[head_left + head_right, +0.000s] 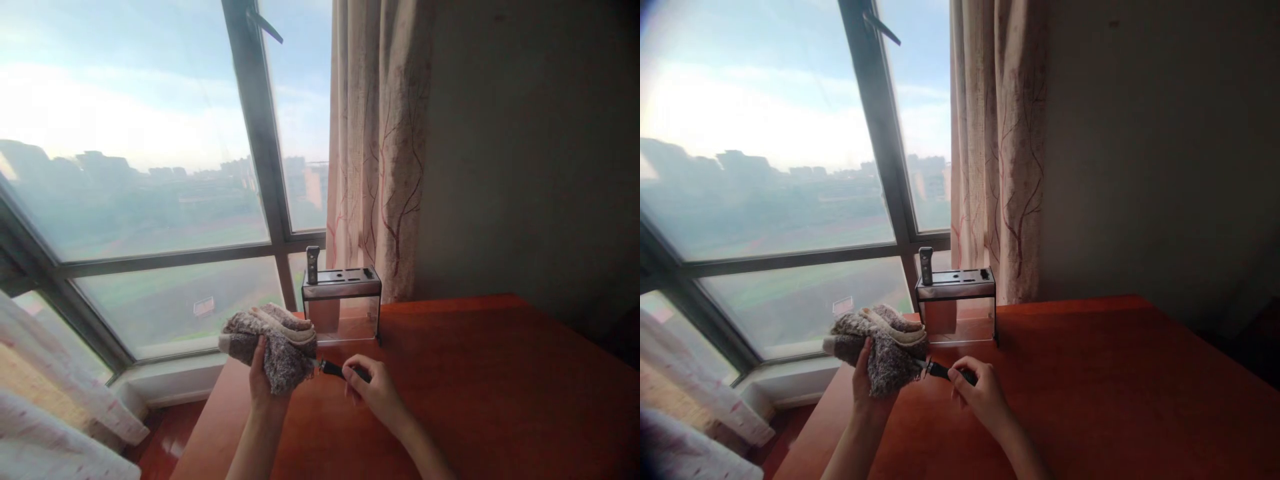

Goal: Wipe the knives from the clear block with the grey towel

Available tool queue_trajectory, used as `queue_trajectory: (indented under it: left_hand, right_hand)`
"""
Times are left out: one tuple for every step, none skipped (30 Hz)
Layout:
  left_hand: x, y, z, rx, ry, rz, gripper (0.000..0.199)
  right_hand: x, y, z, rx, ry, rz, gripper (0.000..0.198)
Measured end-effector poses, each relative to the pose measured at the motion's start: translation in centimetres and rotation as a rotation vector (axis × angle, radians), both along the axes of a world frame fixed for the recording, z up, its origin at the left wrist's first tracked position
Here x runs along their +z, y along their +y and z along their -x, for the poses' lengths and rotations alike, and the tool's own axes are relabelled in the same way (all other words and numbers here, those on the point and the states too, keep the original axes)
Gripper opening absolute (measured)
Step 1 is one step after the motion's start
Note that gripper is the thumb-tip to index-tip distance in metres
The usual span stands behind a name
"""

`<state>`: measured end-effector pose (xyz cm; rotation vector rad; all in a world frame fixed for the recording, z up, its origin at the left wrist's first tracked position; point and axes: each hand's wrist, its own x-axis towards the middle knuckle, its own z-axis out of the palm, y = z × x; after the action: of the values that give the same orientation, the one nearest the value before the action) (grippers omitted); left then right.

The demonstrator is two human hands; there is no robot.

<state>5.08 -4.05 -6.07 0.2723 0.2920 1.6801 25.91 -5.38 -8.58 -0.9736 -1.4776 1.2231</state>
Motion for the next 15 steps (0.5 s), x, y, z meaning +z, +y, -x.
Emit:
queue_trajectory:
  left_hand:
    - [0.4,0.3,-0.3,0.018,0.007,0.037,0.038]
    - [0.7,0.6,-0.5,0.032,0.018,0.068,0.038]
    - [0.8,0.8,-0.7,0.045,0.029,0.09,0.037]
    - [0.8,1.0,-0.7,0.053,0.039,0.103,0.036]
    - [0.7,1.1,-0.8,0.056,0.047,0.106,0.036]
    - [0.4,1.2,-0.7,0.057,0.052,0.097,0.035]
    - [0.1,1.2,-0.6,0.053,0.054,0.08,0.034]
    - [-0.2,1.1,-0.5,0.049,0.052,0.056,0.033]
    - [-0.6,1.0,-0.4,0.04,0.05,0.033,0.033]
    - [-0.9,0.8,-0.4,0.031,0.051,0.019,0.032]
    - [-1.1,0.6,-0.5,0.021,0.058,0.018,0.031]
    - [-1.3,0.4,-0.7,0.008,0.071,0.033,0.03]
    - [-1.4,0.1,-1.0,-0.011,0.093,0.062,0.029]
    - [-1.4,-0.1,-1.4,-0.03,0.119,0.096,0.027]
    - [-1.4,-0.3,-1.9,-0.053,0.146,0.132,0.025]
  right_hand:
    - [-0.5,-0.1,0.2,0.004,-0.011,0.008,0.041]
    - [-0.9,-0.3,0.4,0.005,-0.019,0.015,0.043]
    - [-1.2,-0.5,0.5,0.006,-0.023,0.024,0.045]
    - [-1.5,-0.7,0.7,0.011,-0.023,0.037,0.046]
    - [-1.7,-1.0,0.8,0.016,-0.02,0.051,0.048]
    - [-1.8,-1.2,0.9,0.02,-0.018,0.062,0.049]
    - [-1.9,-1.4,1.0,0.021,-0.02,0.066,0.049]
    - [-2.0,-1.5,1.0,0.017,-0.026,0.061,0.049]
    - [-2.0,-1.7,1.1,0.007,-0.035,0.049,0.048]
    - [-2.0,-1.7,1.3,-0.002,-0.046,0.032,0.048]
    - [-2.1,-1.8,1.4,-0.009,-0.06,0.013,0.046]
    - [-2.2,-1.9,1.5,-0.013,-0.073,-0.005,0.045]
    - [-2.3,-1.9,1.6,-0.02,-0.085,-0.023,0.044]
    - [-2.5,-1.9,1.7,-0.03,-0.096,-0.038,0.042]
    - [-2.6,-1.9,1.7,-0.041,-0.105,-0.048,0.041]
